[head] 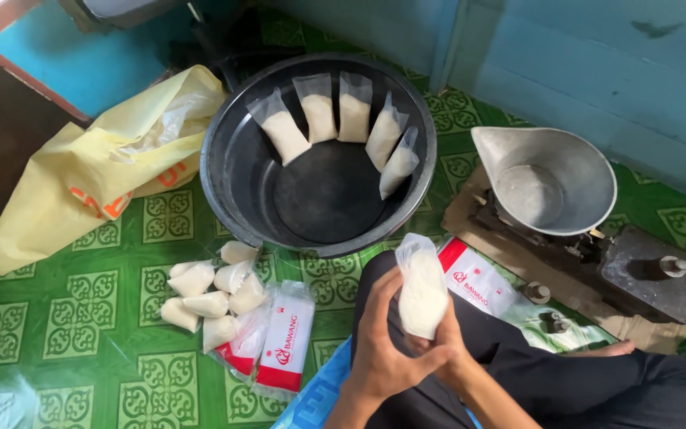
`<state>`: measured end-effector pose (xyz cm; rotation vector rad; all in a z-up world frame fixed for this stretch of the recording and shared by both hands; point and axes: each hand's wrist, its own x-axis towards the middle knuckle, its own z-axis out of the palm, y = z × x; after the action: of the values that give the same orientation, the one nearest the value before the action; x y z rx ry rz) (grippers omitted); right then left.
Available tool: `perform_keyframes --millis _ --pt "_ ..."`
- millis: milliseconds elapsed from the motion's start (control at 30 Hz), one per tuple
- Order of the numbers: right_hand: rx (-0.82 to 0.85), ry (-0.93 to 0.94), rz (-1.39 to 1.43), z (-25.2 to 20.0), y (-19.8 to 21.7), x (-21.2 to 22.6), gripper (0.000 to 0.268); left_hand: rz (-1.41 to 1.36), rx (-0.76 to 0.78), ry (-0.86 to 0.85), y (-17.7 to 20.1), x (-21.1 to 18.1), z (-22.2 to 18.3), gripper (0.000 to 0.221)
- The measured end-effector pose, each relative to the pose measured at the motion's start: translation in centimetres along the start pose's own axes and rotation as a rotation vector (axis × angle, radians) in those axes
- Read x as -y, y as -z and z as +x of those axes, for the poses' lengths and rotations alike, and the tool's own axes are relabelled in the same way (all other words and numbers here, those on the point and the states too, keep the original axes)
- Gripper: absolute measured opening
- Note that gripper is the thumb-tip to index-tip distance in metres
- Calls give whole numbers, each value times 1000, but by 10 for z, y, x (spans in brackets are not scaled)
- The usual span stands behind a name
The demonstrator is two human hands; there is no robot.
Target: Filling small plastic bags with white powder from a basin, weighing them on a scale, and placing them into a larger container.
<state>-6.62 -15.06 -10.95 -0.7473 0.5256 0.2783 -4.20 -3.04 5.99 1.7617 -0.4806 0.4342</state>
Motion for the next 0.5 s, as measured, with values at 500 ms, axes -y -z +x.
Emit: perform_keyframes --millis 500 --pt "132 -88 -681 129 163 -8 61 -510 373 268 19 4 16 75"
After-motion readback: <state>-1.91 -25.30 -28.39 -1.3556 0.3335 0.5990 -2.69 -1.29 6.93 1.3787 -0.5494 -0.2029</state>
